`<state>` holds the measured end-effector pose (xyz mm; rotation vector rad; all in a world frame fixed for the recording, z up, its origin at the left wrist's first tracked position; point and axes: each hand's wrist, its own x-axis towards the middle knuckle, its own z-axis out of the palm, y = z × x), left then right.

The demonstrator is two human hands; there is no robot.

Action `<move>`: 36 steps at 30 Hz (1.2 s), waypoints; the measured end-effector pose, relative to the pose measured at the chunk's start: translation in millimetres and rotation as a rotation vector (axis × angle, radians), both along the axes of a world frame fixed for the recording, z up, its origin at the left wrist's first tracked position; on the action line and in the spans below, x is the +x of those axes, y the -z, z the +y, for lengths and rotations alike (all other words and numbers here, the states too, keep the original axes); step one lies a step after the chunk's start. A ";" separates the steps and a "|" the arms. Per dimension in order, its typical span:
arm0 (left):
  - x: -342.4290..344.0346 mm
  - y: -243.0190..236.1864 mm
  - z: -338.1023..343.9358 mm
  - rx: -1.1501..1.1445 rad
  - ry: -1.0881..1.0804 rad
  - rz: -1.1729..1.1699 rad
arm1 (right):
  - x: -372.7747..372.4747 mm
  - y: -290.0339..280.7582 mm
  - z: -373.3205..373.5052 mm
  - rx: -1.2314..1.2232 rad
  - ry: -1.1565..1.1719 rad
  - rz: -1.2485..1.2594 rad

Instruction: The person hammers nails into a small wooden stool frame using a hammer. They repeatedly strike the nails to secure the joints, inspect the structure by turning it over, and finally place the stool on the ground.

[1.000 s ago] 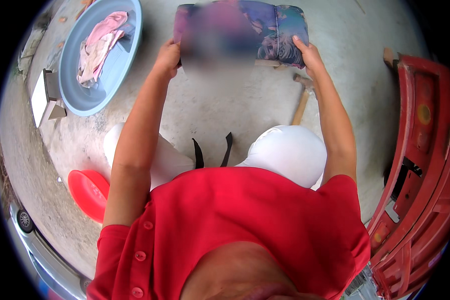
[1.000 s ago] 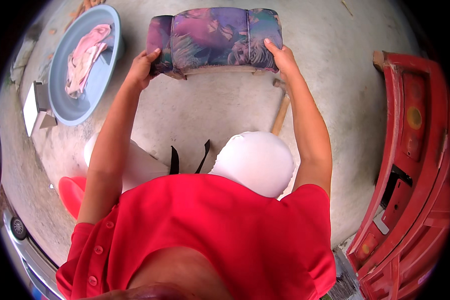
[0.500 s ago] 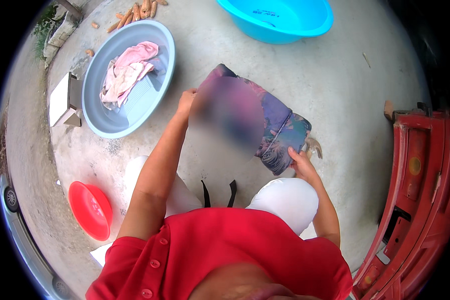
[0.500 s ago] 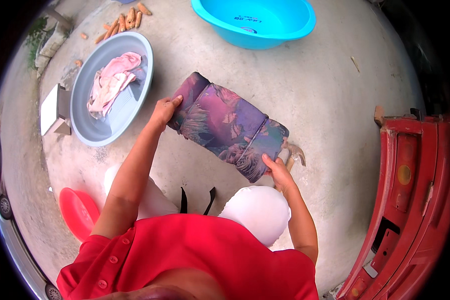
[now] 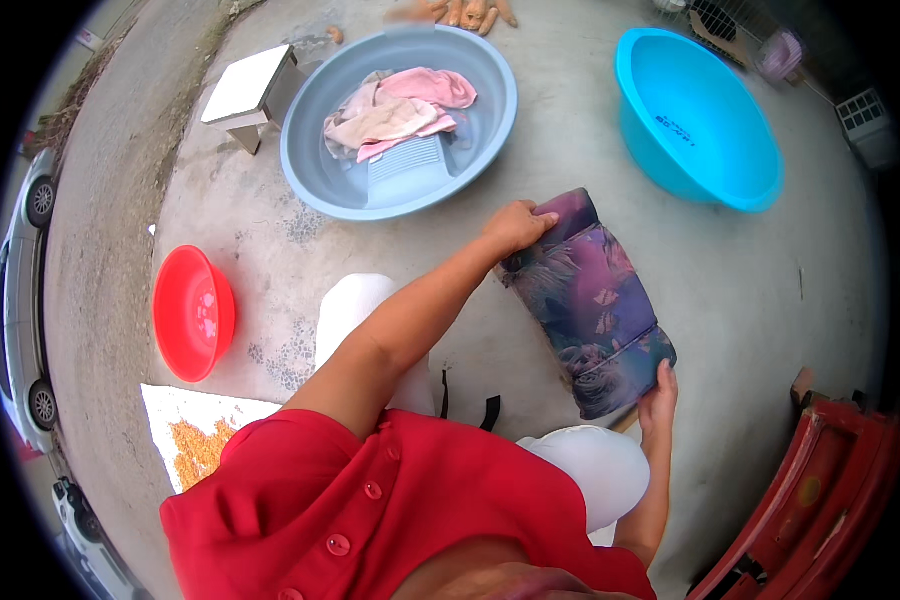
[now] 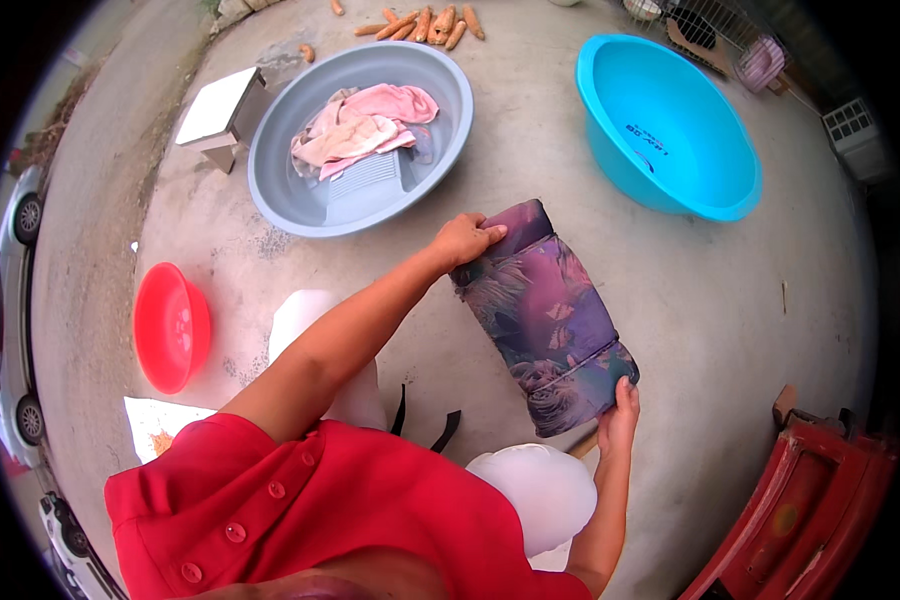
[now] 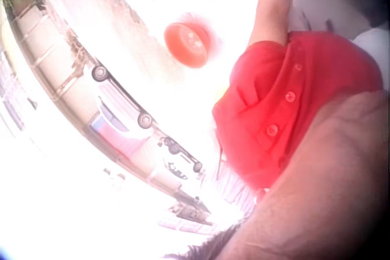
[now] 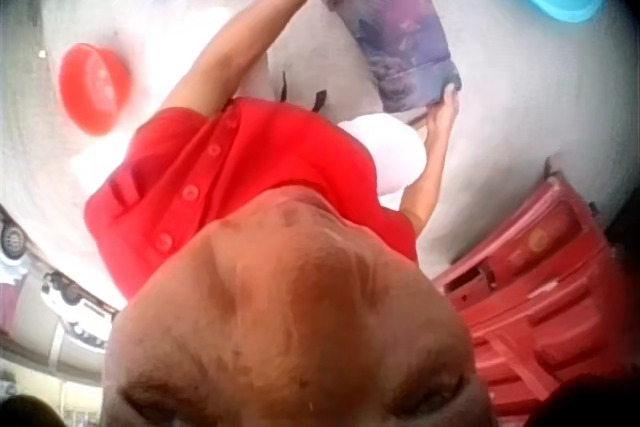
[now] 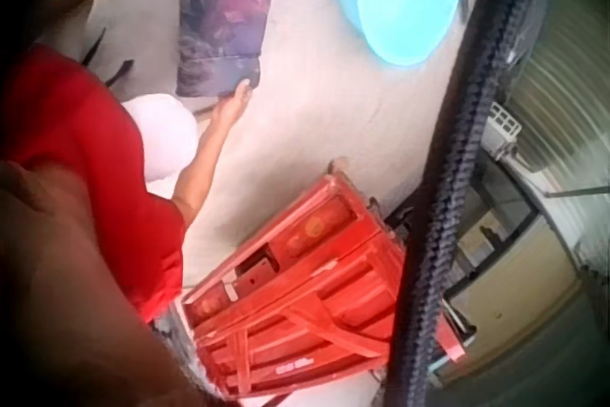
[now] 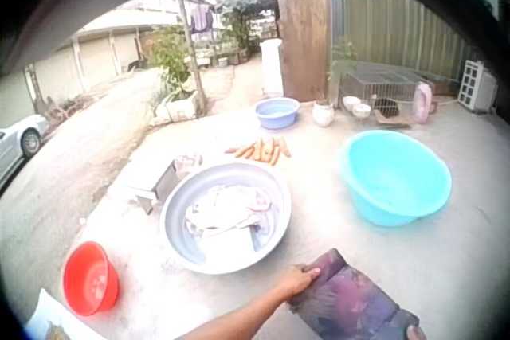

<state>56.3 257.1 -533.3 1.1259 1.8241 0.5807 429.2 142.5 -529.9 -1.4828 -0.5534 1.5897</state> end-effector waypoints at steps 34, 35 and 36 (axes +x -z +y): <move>15.9 56.7 42.5 -0.051 0.336 -0.169 | -26.3 0.1 48.7 0.470 -0.597 -1.633; 16.9 58.3 42.2 -0.051 0.334 -0.163 | -31.3 1.4 50.0 0.461 -0.635 -1.603; 18.5 59.4 41.8 -0.051 0.331 -0.158 | -34.7 2.9 51.7 0.453 -0.672 -1.572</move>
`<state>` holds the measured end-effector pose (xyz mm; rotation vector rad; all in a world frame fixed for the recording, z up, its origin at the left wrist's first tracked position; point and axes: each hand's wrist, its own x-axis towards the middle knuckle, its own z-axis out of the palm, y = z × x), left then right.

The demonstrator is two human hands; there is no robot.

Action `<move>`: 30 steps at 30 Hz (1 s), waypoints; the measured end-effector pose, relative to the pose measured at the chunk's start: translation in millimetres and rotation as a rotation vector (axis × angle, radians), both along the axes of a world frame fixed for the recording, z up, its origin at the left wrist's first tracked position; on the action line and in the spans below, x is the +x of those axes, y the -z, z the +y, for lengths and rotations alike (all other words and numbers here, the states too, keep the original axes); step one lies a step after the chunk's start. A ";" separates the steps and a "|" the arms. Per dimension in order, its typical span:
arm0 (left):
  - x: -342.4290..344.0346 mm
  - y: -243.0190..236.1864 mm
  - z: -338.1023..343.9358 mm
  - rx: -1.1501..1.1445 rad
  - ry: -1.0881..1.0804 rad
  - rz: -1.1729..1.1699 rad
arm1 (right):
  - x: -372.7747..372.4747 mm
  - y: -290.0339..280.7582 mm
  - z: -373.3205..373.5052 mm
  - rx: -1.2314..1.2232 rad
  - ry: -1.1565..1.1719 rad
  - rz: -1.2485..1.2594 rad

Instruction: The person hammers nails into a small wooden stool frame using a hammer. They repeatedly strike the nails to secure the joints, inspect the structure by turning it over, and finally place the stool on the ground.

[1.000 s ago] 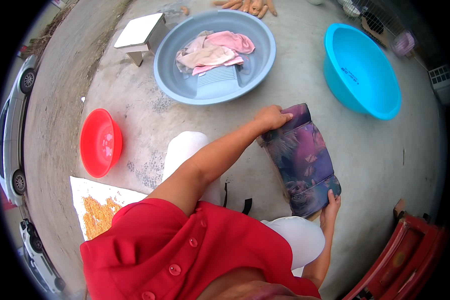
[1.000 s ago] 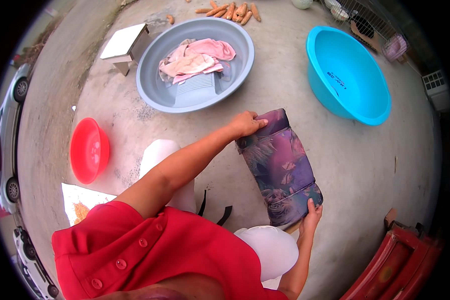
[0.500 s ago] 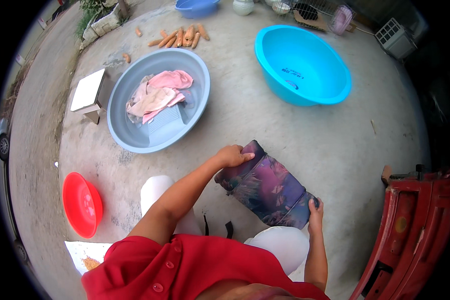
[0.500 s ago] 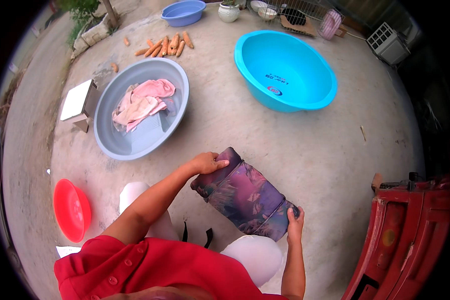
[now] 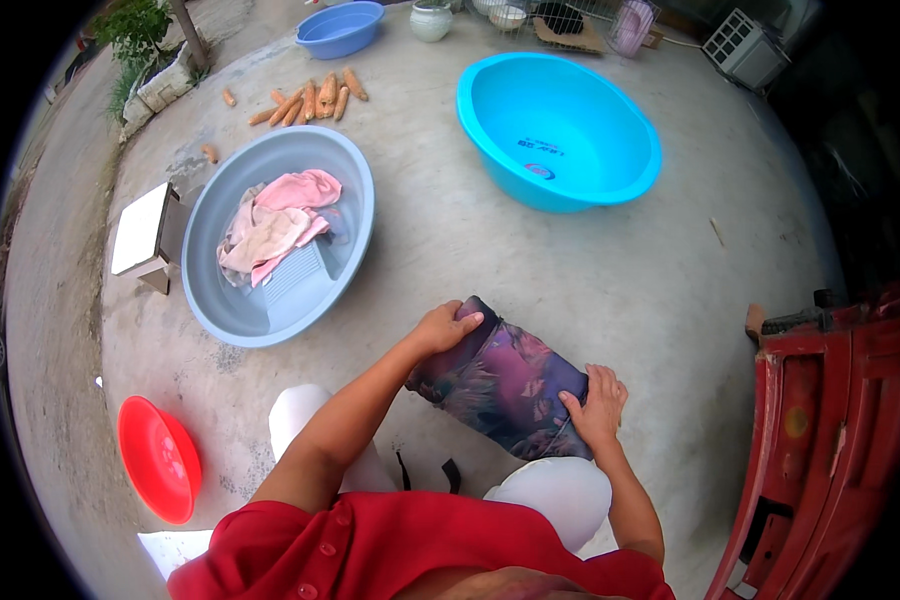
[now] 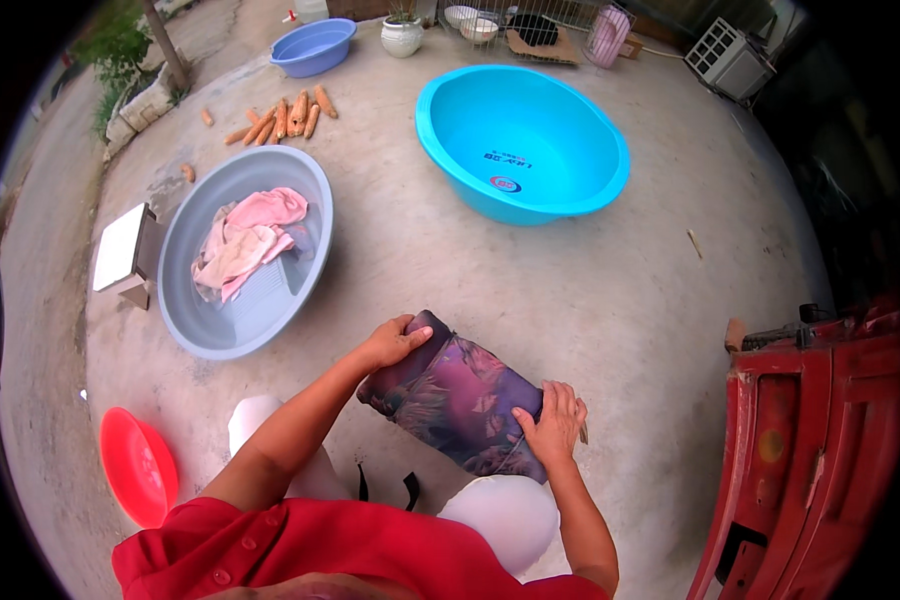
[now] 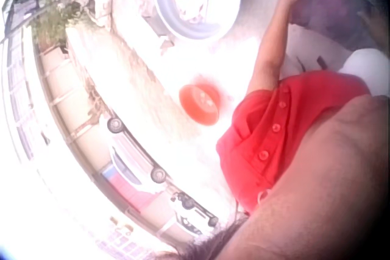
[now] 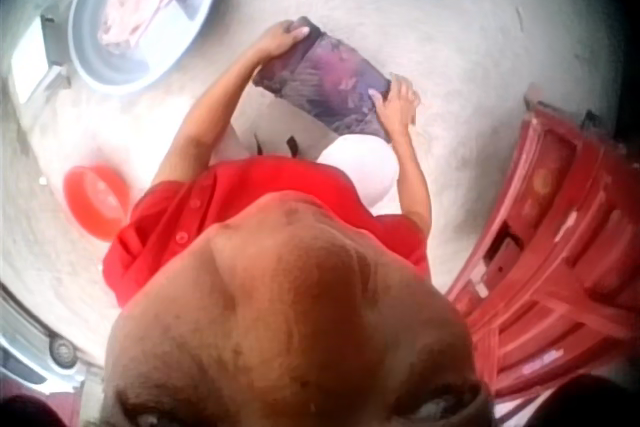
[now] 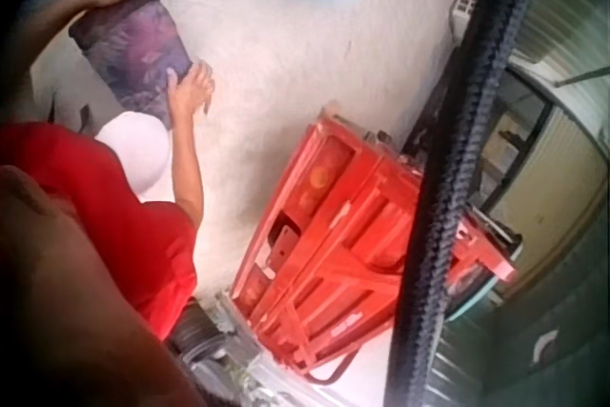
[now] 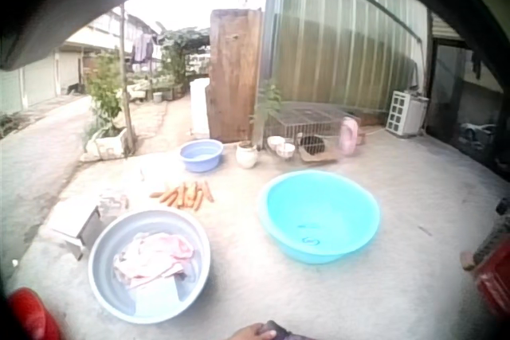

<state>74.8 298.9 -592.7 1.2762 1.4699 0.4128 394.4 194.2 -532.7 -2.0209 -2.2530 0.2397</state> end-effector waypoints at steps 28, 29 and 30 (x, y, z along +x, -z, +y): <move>0.4 -139.7 -103.2 0.125 0.030 0.150 | -27.1 7.9 -1.0 -0.079 -0.514 -0.063; 1.2 -148.0 -107.2 0.053 0.061 0.100 | -29.1 4.3 0.1 -0.084 -0.513 -0.067; 1.0 -156.4 -109.9 -0.013 0.093 0.047 | -30.6 3.9 0.7 -0.087 -0.509 -0.073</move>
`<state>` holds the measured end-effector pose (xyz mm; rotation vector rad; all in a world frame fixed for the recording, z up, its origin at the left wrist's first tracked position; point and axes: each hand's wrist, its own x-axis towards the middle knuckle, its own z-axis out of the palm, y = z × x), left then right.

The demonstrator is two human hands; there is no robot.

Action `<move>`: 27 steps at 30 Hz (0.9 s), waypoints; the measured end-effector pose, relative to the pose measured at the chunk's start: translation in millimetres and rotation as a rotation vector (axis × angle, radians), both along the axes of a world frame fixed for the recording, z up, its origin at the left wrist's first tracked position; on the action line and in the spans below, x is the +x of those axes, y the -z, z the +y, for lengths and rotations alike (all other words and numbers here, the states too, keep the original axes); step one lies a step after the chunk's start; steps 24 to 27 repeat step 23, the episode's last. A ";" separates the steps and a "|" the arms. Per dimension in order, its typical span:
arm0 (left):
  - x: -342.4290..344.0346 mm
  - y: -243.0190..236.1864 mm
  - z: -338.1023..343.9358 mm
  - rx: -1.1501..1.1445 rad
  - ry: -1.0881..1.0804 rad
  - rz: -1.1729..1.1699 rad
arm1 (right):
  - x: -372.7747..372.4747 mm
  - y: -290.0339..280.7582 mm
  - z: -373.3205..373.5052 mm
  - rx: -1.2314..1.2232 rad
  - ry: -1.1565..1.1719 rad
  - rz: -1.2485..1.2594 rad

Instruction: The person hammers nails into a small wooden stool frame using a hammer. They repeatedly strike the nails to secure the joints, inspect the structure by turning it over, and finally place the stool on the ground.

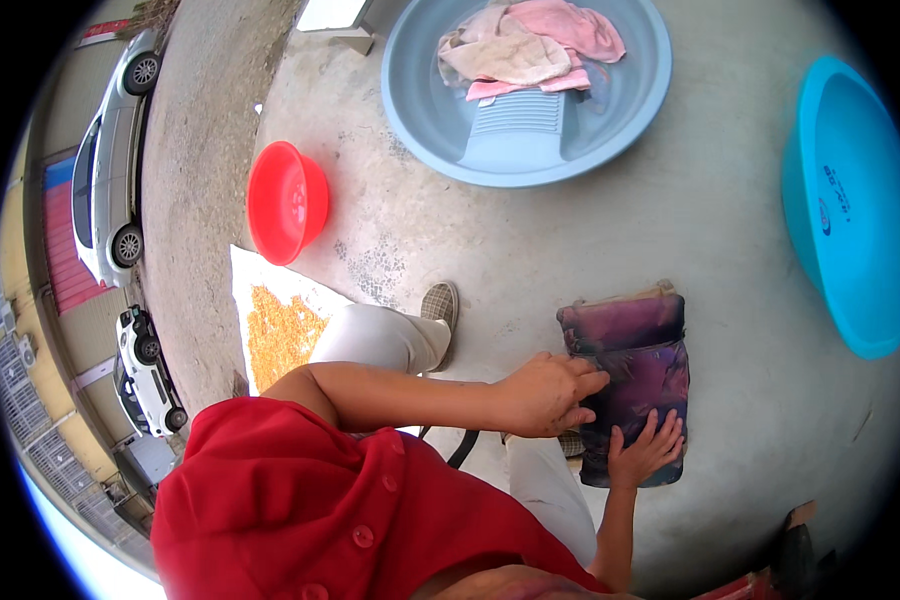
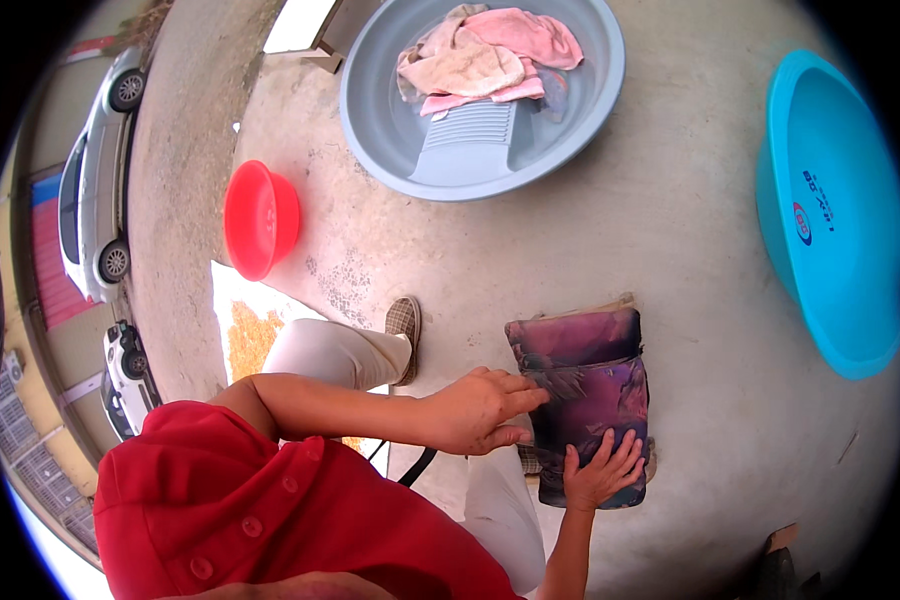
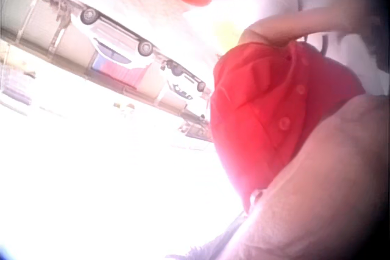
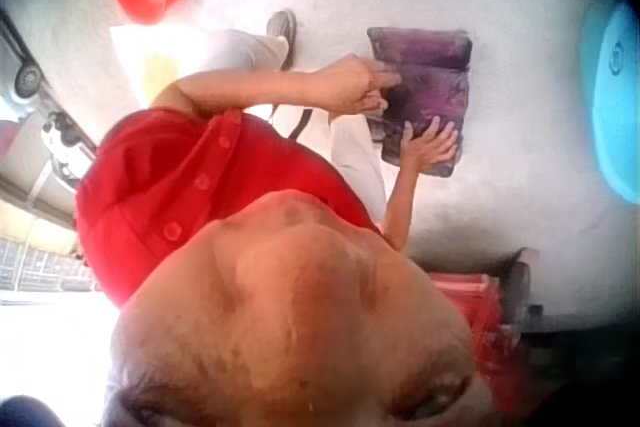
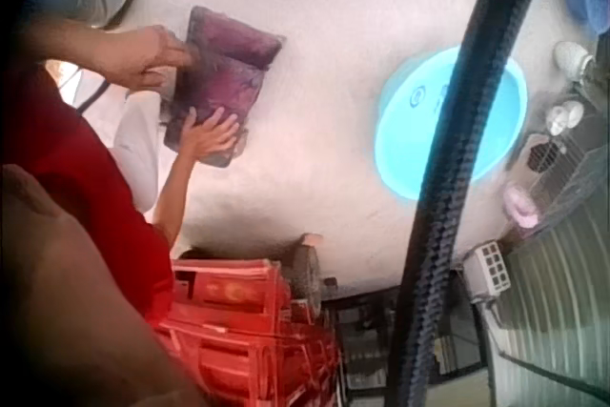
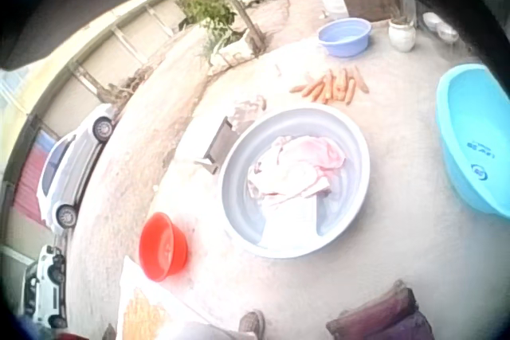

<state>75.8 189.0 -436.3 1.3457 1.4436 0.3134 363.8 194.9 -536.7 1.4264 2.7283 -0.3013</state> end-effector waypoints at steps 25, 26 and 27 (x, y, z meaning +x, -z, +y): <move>-71.0 -152.4 -146.4 -0.343 -0.226 -0.001 | -106.1 -151.1 22.4 -0.812 0.275 0.101; -71.0 -152.4 -146.4 -0.343 -0.226 -0.001 | -106.1 -151.1 22.4 -0.812 0.275 0.101; -71.0 -152.4 -146.4 -0.343 -0.226 -0.001 | -106.1 -151.1 22.4 -0.812 0.275 0.101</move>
